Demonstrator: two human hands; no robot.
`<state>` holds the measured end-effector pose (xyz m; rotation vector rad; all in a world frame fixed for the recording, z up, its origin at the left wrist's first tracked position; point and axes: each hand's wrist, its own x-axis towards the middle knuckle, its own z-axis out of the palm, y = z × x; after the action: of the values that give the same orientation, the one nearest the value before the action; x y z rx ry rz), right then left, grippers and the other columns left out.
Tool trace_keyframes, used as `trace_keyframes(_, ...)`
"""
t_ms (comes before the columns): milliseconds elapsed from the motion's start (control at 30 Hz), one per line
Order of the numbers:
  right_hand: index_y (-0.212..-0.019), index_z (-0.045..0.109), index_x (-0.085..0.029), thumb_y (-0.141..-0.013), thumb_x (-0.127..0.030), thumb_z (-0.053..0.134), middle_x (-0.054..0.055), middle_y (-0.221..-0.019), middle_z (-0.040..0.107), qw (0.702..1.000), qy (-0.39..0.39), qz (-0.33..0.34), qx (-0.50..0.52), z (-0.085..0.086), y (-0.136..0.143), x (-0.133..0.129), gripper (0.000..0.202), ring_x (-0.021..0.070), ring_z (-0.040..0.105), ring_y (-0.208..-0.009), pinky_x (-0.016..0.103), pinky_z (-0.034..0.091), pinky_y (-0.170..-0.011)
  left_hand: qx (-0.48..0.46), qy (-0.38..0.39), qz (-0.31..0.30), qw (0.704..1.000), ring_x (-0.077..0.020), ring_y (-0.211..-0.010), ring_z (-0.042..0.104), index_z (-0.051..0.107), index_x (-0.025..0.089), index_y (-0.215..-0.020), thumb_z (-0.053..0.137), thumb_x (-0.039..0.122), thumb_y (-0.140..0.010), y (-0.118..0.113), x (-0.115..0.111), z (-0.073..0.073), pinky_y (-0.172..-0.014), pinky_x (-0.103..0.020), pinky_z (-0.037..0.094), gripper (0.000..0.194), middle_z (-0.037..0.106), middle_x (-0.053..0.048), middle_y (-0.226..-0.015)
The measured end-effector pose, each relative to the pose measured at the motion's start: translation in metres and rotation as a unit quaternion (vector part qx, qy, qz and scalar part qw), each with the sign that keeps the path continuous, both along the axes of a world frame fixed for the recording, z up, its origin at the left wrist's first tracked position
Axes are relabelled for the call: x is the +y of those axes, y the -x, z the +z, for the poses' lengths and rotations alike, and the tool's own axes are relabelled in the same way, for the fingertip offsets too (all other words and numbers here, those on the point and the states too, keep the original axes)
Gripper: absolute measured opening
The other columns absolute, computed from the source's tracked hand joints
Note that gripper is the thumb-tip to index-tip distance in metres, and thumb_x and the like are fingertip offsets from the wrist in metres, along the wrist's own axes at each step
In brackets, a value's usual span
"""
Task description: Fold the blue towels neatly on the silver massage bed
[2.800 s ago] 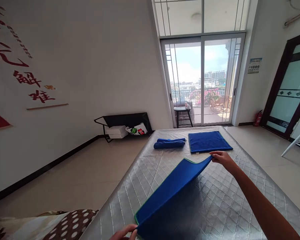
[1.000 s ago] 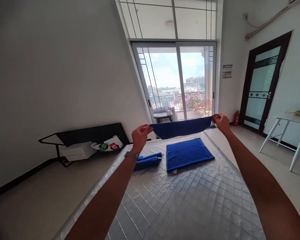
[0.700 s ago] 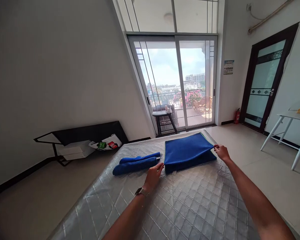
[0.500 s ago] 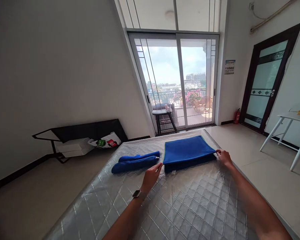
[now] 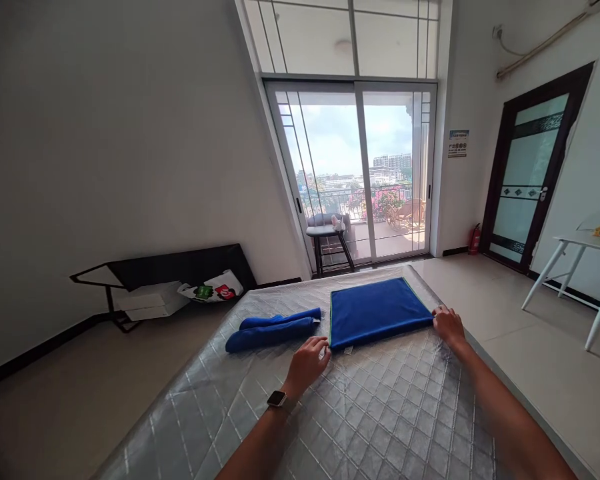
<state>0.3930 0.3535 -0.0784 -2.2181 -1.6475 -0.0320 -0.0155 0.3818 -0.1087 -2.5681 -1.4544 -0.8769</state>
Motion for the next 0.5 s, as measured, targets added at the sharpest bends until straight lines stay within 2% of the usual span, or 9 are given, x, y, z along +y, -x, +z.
trace_keyframes(133, -0.133, 0.062, -0.025, -0.092, -0.022, 0.051, 0.008, -0.145, 0.056, 0.995, 0.005, 0.099, -0.001, -0.007, 0.022, 0.01, 0.042, 0.0236, 0.049, -0.135, 0.037, 0.036, -0.113, 0.016, -0.005, -0.023, 1.0, -0.026, -0.118, 0.063, 0.07, 0.022, -0.117, 0.053, 0.024, -0.091, -0.044, 0.008, 0.007, -0.105, -0.044, 0.049, 0.031, 0.069, -0.011, -0.125)
trace_keyframes(267, -0.143, 0.053, -0.031, -0.1, -0.034, 0.041, 0.003, -0.154, 0.046, 0.987, 0.044, 0.153, -0.008, -0.029, 0.031, 0.011, 0.045, 0.0223, 0.038, -0.143, 0.041, 0.03, -0.118, 0.078, 0.066, -0.022, 0.995, -0.0288, -0.132, 0.053, 0.055, 0.025, -0.14, 0.053, 0.038, -0.094, -0.077, 0.014, -0.002, -0.115, -0.05, 0.037, 0.048, 0.061, -0.01, -0.14)
trace_keyframes(400, -0.147, 0.048, -0.035, -0.103, -0.042, 0.031, 0.003, -0.157, 0.041, 0.985, 0.045, 0.161, -0.042, -0.042, 0.024, 0.01, 0.047, 0.0253, 0.033, -0.146, 0.047, 0.031, -0.116, 0.134, 0.103, -0.015, 0.985, -0.0273, -0.142, 0.042, 0.044, 0.032, -0.149, 0.041, 0.042, -0.1, -0.074, 0.017, -0.016, -0.12, -0.05, 0.027, 0.05, 0.05, -0.006, -0.152)
trace_keyframes(500, -0.144, 0.052, -0.032, -0.104, -0.043, 0.028, 0.005, -0.154, 0.046, 0.985, 0.05, 0.156, -0.063, -0.039, 0.023, 0.014, 0.048, 0.0258, 0.038, -0.143, 0.046, 0.034, -0.114, 0.153, 0.108, -0.019, 0.982, -0.0282, -0.145, 0.036, 0.042, 0.036, -0.149, 0.038, 0.042, -0.102, -0.066, 0.016, -0.021, -0.121, -0.05, 0.024, 0.048, 0.044, -0.004, -0.156)
